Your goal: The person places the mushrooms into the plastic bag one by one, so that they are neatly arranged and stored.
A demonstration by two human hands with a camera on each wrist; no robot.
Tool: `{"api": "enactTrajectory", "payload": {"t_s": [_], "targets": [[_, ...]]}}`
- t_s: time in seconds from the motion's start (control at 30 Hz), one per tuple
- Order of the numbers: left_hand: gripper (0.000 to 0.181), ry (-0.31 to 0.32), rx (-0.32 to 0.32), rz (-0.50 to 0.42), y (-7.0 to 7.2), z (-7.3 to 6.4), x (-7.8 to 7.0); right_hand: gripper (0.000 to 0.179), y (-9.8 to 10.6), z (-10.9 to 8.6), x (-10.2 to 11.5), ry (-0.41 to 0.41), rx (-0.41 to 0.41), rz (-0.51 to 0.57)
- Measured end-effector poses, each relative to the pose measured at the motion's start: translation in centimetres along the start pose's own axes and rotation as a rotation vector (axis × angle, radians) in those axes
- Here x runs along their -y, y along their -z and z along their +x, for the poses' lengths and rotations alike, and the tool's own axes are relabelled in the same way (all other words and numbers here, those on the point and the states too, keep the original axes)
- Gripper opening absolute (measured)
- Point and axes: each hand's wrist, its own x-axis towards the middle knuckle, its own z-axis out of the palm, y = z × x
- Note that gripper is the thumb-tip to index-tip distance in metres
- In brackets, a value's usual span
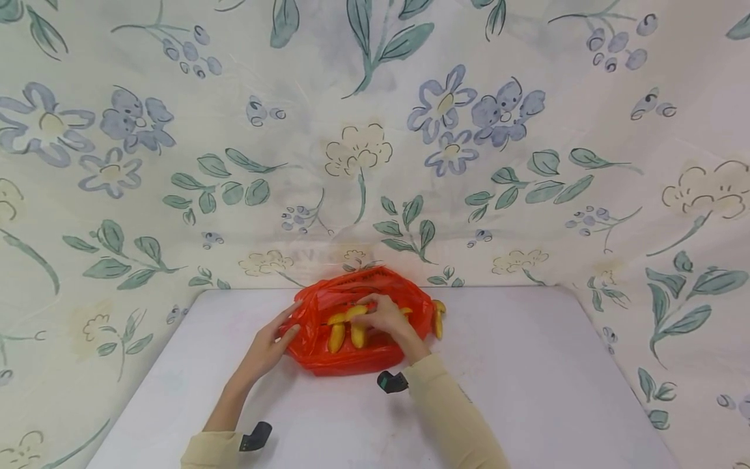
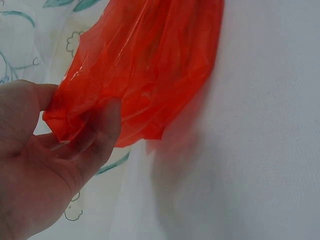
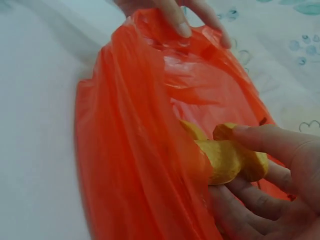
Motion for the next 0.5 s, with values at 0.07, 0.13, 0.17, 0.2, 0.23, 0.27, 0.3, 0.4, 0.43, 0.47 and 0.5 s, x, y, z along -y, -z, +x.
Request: {"api": "enactTrajectory", "payload": {"t_s": [0.07, 0.13, 0.17, 0.2, 0.23, 0.27, 0.3, 0.4, 0.43, 0.47, 0.5], "targets": [[0.053, -0.002, -0.002, 0.001, 0.0, 0.0, 0.0, 0.053, -0.3, 0.0, 0.1, 0.001, 0.001, -0.003], [0.053, -0.007, -0.003, -0.001, 0.0, 0.0, 0.1, 0.053, -0.5, 0.1, 0.1, -0.001, 0.003, -0.004], [0.053, -0.010, -0.004, -0.003, 0.0, 0.0, 0.1, 0.052, -0.6, 0.1, 0.1, -0.002, 0.003, -0.003], [0.053, -0.010, -0.006, -0.005, 0.0, -0.1, 0.1, 0.052, -0.7, 0.2, 0.1, -0.001, 0.005, -0.001], [0.053, -0.013, -0.007, -0.009, 0.0, -0.1, 0.1, 0.051, -0.8, 0.2, 0.1, -0.003, 0.004, -0.002], [0.053, -0.014, -0.007, -0.012, 0.0, -0.1, 0.1, 0.051, -0.9, 0.2, 0.1, 0.001, 0.005, -0.003], [0.053, -0.014, -0.005, -0.016, 0.0, -0.1, 0.0, 0.051, -1.0, 0.3, 0.1, 0.003, 0.006, -0.004], [0.053, -0.009, -0.003, -0.012, 0.0, -0.2, 0.0, 0.052, -1.3, 0.3, 0.1, 0.011, 0.007, -0.023], [0.053, -0.006, -0.003, -0.011, 0.0, -0.2, 0.0, 0.052, -1.4, 0.3, 0.2, 0.015, 0.007, -0.032], [0.053, -0.003, -0.003, -0.008, 0.0, -0.2, -0.1, 0.052, -1.5, 0.2, 0.2, 0.017, 0.006, -0.037], [0.053, 0.000, -0.002, -0.006, 0.0, -0.2, -0.1, 0.052, -1.6, 0.3, 0.2, 0.015, 0.005, -0.043]]}}
